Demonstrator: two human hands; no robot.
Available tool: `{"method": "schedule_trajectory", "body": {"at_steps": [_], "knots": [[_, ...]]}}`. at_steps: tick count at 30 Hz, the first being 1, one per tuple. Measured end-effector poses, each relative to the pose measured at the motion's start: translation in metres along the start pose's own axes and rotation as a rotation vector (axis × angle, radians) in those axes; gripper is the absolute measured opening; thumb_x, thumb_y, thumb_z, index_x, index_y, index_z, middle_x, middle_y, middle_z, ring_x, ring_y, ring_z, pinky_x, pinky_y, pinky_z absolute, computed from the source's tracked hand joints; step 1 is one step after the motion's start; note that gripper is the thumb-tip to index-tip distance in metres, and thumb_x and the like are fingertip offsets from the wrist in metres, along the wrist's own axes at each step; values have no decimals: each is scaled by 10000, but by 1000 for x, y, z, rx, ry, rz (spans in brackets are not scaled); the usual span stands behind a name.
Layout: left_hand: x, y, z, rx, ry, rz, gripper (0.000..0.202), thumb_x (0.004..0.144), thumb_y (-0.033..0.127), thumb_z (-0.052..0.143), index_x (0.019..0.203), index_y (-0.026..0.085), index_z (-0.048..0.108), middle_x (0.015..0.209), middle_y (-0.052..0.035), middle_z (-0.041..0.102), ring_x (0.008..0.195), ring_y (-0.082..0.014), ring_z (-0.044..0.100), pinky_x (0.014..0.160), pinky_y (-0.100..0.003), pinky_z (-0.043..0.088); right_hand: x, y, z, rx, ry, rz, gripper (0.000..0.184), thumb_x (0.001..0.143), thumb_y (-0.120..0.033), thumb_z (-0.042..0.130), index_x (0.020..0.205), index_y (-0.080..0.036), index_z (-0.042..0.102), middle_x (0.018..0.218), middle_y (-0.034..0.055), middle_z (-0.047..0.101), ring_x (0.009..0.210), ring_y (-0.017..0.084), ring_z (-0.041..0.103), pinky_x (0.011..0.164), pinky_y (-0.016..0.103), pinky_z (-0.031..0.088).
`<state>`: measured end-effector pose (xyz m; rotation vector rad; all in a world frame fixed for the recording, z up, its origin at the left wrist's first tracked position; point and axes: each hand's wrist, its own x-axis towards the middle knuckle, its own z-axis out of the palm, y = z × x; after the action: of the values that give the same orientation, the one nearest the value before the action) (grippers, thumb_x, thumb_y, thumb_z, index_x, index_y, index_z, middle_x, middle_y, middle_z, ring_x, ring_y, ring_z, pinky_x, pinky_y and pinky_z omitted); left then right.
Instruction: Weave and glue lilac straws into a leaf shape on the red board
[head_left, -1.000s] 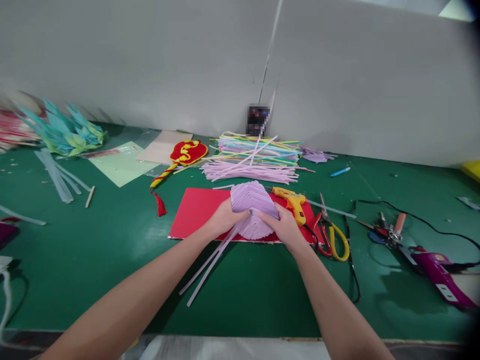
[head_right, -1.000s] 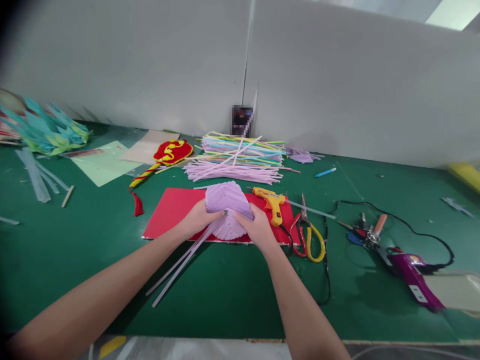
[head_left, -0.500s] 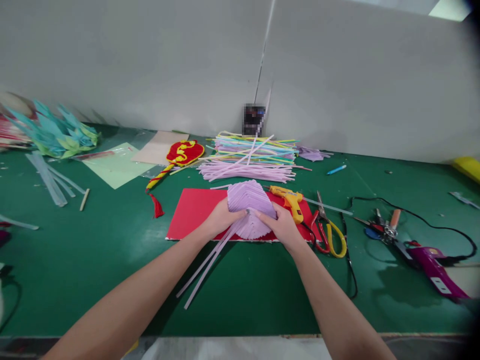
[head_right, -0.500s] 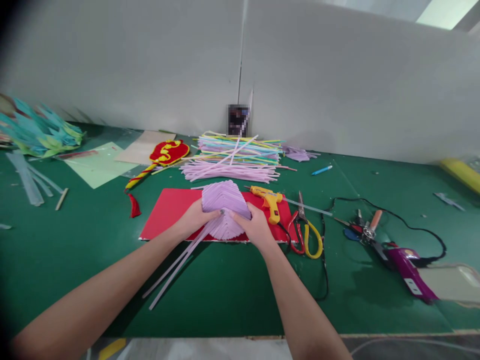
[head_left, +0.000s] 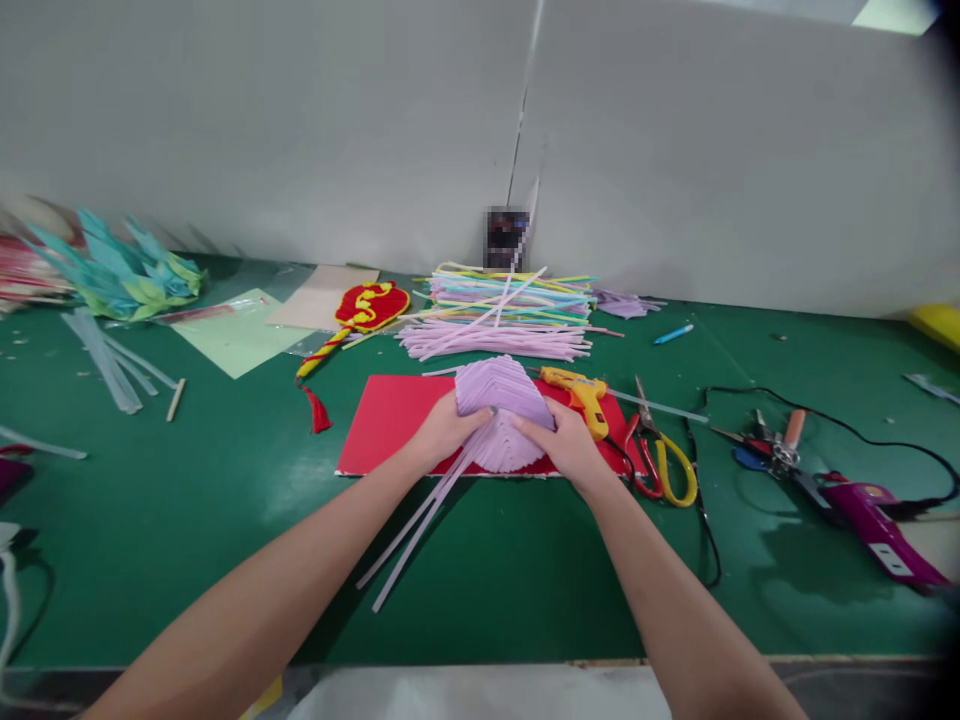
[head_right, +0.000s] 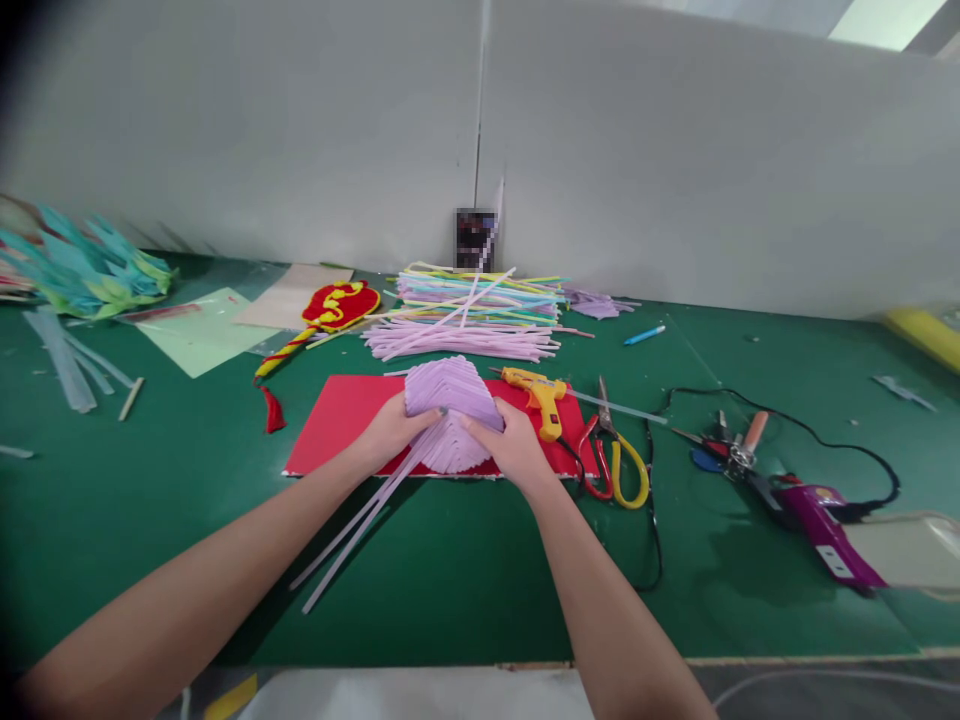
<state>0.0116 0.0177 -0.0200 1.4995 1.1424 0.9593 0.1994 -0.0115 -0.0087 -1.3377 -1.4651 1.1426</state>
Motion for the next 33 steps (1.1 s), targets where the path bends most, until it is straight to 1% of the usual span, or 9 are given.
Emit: {"method": "schedule_trajectory", "body": {"at_steps": [10, 13, 17, 21, 24, 28, 33], "knots": [[0, 2, 0, 4, 10, -1, 470, 726, 318, 636, 1161, 144, 601, 1223, -96, 638, 1141, -280, 570, 998, -439, 410, -1, -4, 0, 11, -6, 0, 434, 720, -440, 698, 1038, -148, 658, 999, 65, 712, 913, 237, 650, 816, 380, 519], [0, 2, 0, -27, -2, 1, 485, 731, 346, 636, 1163, 129, 597, 1214, -109, 642, 1131, -278, 580, 981, -426, 428, -1, -3, 0, 18, -5, -2, 430, 719, -436, 701, 1033, -146, 661, 1000, 65, 713, 912, 237, 650, 815, 380, 518], [-2, 2, -1, -54, -23, -4, 572, 711, 410, 679, 1191, 115, 580, 1232, -134, 628, 1132, -282, 584, 963, -413, 448, -1, -3, 0, 5, -1, -5, 422, 729, -427, 694, 1032, -135, 659, 1005, 75, 711, 914, 240, 647, 804, 376, 514], [-2, 4, -1, -55, -31, -20, 583, 695, 401, 714, 1198, 141, 577, 1242, -115, 626, 1158, -279, 570, 992, -422, 430, -2, -3, -1, -16, 1, -5, 418, 744, -426, 684, 1042, -135, 657, 1009, 78, 706, 923, 242, 642, 803, 375, 512], [-2, 5, 0, -54, -22, -26, 596, 696, 407, 708, 1206, 131, 571, 1235, -117, 631, 1147, -281, 577, 982, -426, 440, -1, -1, -2, -12, 12, 1, 426, 734, -428, 693, 1047, -141, 656, 1019, 72, 703, 902, 230, 644, 797, 363, 514], [0, 4, 0, -22, -16, -23, 535, 710, 375, 690, 1177, 134, 588, 1206, -106, 649, 1125, -275, 592, 971, -418, 450, 1, 2, 0, 20, 11, 9, 426, 719, -441, 700, 1033, -157, 657, 1017, 58, 704, 903, 226, 645, 793, 353, 517], [-2, 2, -1, 9, -13, -16, 509, 731, 362, 677, 1187, 154, 586, 1217, -87, 645, 1133, -264, 588, 973, -394, 454, 2, 1, 3, -2, 45, 22, 375, 727, -454, 678, 959, -160, 674, 944, 52, 715, 860, 234, 647, 760, 353, 516]]}}
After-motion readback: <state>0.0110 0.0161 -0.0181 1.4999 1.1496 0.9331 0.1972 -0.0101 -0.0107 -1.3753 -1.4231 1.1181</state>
